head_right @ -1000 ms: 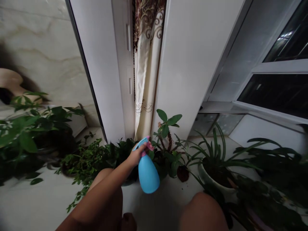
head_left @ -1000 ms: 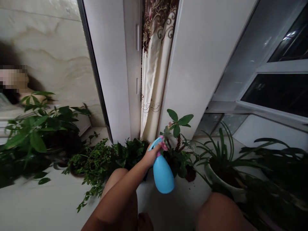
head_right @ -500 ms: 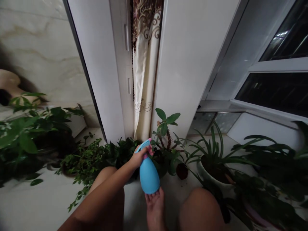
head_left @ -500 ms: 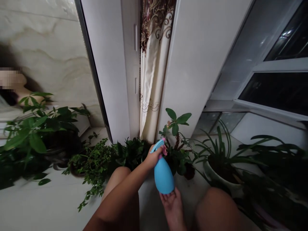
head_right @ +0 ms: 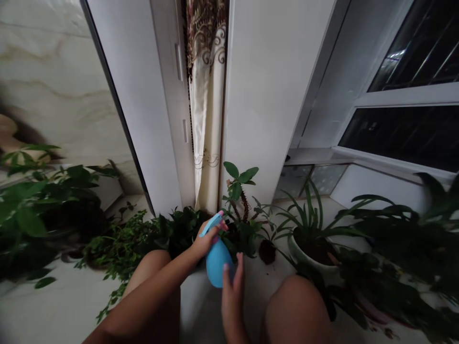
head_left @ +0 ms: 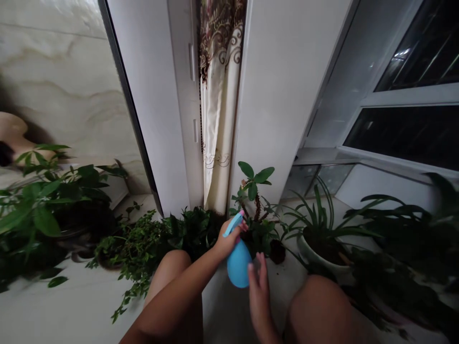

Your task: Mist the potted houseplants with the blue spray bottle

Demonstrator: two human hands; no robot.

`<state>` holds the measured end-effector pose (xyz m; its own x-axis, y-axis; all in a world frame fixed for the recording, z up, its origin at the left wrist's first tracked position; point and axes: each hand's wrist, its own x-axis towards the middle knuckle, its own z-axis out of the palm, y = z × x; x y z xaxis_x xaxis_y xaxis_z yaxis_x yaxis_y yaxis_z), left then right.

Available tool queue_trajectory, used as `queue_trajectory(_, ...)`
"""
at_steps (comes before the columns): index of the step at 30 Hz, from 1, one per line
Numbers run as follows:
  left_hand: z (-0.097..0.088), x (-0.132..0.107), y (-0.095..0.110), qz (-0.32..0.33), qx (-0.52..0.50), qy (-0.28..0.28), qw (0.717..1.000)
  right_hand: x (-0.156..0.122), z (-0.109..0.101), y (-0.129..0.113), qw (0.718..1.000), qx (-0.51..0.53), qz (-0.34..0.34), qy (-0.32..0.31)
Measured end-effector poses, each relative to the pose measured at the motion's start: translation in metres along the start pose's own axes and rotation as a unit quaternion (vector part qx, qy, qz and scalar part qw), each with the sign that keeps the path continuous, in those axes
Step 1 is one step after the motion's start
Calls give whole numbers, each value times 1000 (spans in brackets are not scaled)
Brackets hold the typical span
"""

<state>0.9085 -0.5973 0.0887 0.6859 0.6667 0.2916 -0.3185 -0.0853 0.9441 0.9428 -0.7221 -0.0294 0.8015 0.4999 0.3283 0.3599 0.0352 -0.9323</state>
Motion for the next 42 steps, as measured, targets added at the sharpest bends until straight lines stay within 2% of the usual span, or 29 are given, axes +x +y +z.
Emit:
queue_trajectory(3, 11, -22, 8, 51, 71, -18, 996, 16, -2, -19, 989, -113, -92, 9)
queue_trajectory(7, 14, -43, 19, 176, 131, -99, 971, 30, -14, -43, 935, -223, -276, -6)
queue_trajectory(10, 13, -51, 21, 235, 147, -150, 949, 32, -25, -57, 903, -270, -331, 49)
queue_trajectory(12, 13, -54, 19, 240, 137, -142, 951, 30, -30, -63, 897, -282, -326, 101)
queue_trajectory(14, 14, -56, 14, 231, 114, -128, 958, 28, -31, -65, 904, -276, -307, 109)
queue_trajectory(18, 17, -57, 8, 216, 121, -169, 954, 24, -26, -54, 948, -215, -236, -13)
queue_trajectory(20, 15, -53, 6, 204, 135, -193, 950, 22, -23, -49, 960, -189, -200, -43)
queue_trajectory(22, 9, -47, 5, 184, 151, -251, 938, 20, -23, -48, 973, -154, -168, -40)
queue_trajectory(24, 1, -39, 1, 143, 166, -340, 914, 21, -27, -51, 986, -100, -132, -24)
queue_trajectory(26, -5, -32, -7, 67, 149, -415, 895, 23, -35, -55, 994, -50, -96, -1)
queue_trajectory(28, -7, -29, -15, -10, 95, -445, 891, 27, -44, -58, 996, -28, -84, 9)
queue_trajectory(31, -2, -33, -23, -52, 54, -426, 901, 33, -52, -57, 993, -31, -110, 2)
queue_trajectory(34, 3, -42, -22, -46, 92, -362, 926, 37, -51, -52, 994, -14, -103, -39)
queue_trajectory(37, 2, -45, -19, -35, 135, -322, 936, 41, -44, -47, 991, 34, -86, -99)
queue_trajectory(40, -3, -43, -20, -10, 146, -340, 929, 39, -36, -42, 985, 68, -63, -145)
queue_trajectory(42, -5, -41, -23, -7, 142, -356, 924, 36, -32, -40, 986, 82, -23, -143)
